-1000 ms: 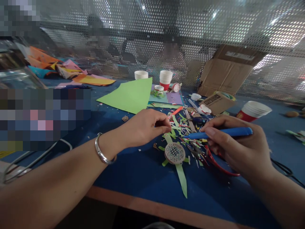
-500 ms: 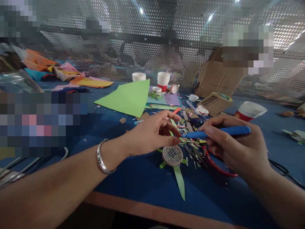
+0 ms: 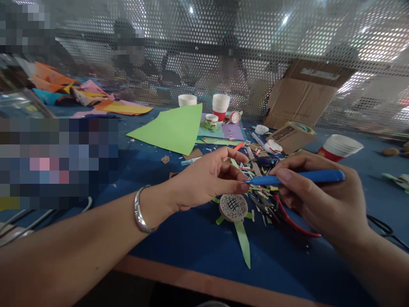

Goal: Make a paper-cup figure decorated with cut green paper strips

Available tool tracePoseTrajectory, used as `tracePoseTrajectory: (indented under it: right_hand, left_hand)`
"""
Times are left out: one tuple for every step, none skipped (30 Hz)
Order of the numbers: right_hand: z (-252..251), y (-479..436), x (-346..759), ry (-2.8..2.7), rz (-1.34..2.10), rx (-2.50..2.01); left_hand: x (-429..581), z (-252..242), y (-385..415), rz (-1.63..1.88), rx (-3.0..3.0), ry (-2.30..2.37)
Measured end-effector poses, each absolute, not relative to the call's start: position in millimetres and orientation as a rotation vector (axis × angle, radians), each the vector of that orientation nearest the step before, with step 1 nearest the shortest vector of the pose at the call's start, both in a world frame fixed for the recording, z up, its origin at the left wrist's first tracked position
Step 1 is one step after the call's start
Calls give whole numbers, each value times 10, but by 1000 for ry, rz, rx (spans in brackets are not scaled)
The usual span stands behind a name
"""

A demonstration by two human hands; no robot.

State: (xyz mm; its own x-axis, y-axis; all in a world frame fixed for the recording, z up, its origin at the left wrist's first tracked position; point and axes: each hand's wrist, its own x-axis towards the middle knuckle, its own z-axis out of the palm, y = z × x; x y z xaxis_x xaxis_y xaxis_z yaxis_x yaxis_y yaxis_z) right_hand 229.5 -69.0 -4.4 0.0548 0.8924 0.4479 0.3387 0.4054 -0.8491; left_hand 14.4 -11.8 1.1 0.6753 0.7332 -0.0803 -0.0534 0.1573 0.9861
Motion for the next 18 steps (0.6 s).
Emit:
tracePoseTrajectory:
  right_hand:
    - [-36,-694,2286,-1510,618,-1145]
    - [-26,-698,2277,-1502,632,-1144]
    - [-14,-700,2267,-1492,646,-1144]
    - [-2,-701,2258,-1479,654,-1143]
    - [8,-701,2252,-1468,661,-1145]
    - [17,-701,2248,-1456,664,-1146]
    - [23,-701,2248,-1443,663,-1147]
    - [28,-702,2252,-1433,663,-1148]
    - [32,-704,2257,-1431,668,-1147]
    - [36,-707,2263,-1431,674,-1149]
    - [40,-711,2269,-1433,676,-1150]
    - [46,-715,2274,-1434,672,-1153]
    - [51,-718,2277,-1436,665,-1156]
    - [57,-719,2279,-1436,649,-1159]
    - [61,-717,2282,-1436,625,-1159]
    - [64,-712,2286,-1438,603,-1161]
    - [64,-705,2293,-1441,588,-1166]
    - [61,-696,2304,-1443,573,-1173]
  left_hand:
    - [144,15,-117,610,1329,658]
    - [144,18,-115,600,1361,669]
    - [143,18,-110,593,1397,678]
    - [140,15,-103,590,1438,688]
    - [135,9,-94,589,1486,699]
    - [125,3,-81,592,1540,712]
    - [113,-4,-67,600,1599,728]
    - [97,-10,-51,612,1659,747]
    - [78,-13,-35,627,1719,766]
    - [57,-14,-20,644,1773,786]
    - [37,-11,-7,659,1826,806]
    - [17,-5,4,666,1879,831]
    - [-2,5,13,667,1934,861]
    - [-18,16,20,662,1988,891]
    - [-33,29,25,659,2043,922]
    - [-47,44,30,658,2092,957]
    - [-59,58,35,652,2137,991]
    - [-72,73,41,638,2173,1024]
